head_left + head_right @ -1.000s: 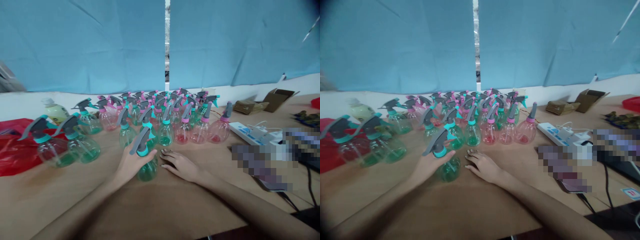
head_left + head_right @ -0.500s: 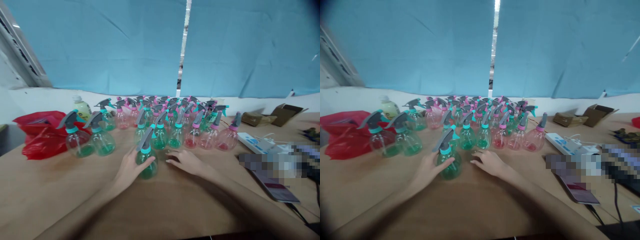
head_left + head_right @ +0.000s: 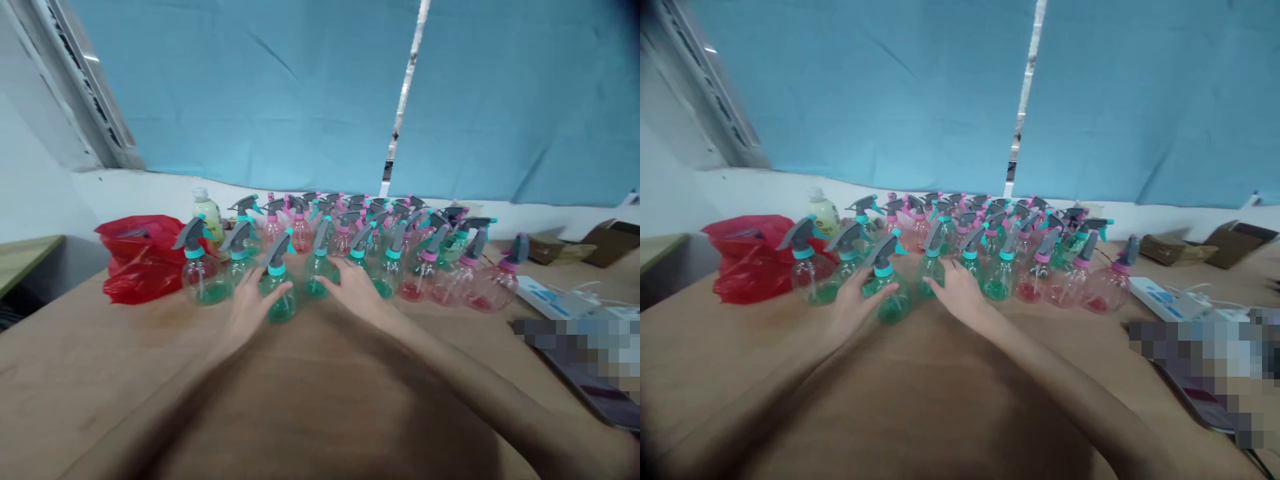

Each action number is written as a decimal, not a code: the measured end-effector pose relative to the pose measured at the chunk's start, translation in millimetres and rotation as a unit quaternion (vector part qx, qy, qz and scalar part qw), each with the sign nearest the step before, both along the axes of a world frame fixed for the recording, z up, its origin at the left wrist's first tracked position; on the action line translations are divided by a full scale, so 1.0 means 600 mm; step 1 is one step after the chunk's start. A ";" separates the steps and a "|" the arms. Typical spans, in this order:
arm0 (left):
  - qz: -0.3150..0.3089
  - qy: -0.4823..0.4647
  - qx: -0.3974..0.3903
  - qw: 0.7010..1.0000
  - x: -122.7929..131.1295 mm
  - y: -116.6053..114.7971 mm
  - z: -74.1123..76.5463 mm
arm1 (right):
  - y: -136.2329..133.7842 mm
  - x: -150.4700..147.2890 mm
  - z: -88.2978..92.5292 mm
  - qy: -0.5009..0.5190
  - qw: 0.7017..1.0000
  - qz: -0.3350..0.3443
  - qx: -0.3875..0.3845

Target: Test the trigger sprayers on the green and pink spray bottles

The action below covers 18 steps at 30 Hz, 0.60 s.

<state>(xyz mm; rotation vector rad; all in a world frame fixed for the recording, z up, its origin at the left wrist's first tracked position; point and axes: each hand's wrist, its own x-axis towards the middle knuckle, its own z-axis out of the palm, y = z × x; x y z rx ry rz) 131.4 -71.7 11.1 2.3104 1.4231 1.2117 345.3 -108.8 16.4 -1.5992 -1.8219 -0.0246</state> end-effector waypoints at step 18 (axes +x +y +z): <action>-0.029 -0.011 0.017 0.999 0.026 0.077 -0.017 | 0.057 -0.028 0.006 0.029 0.991 -0.087 -0.096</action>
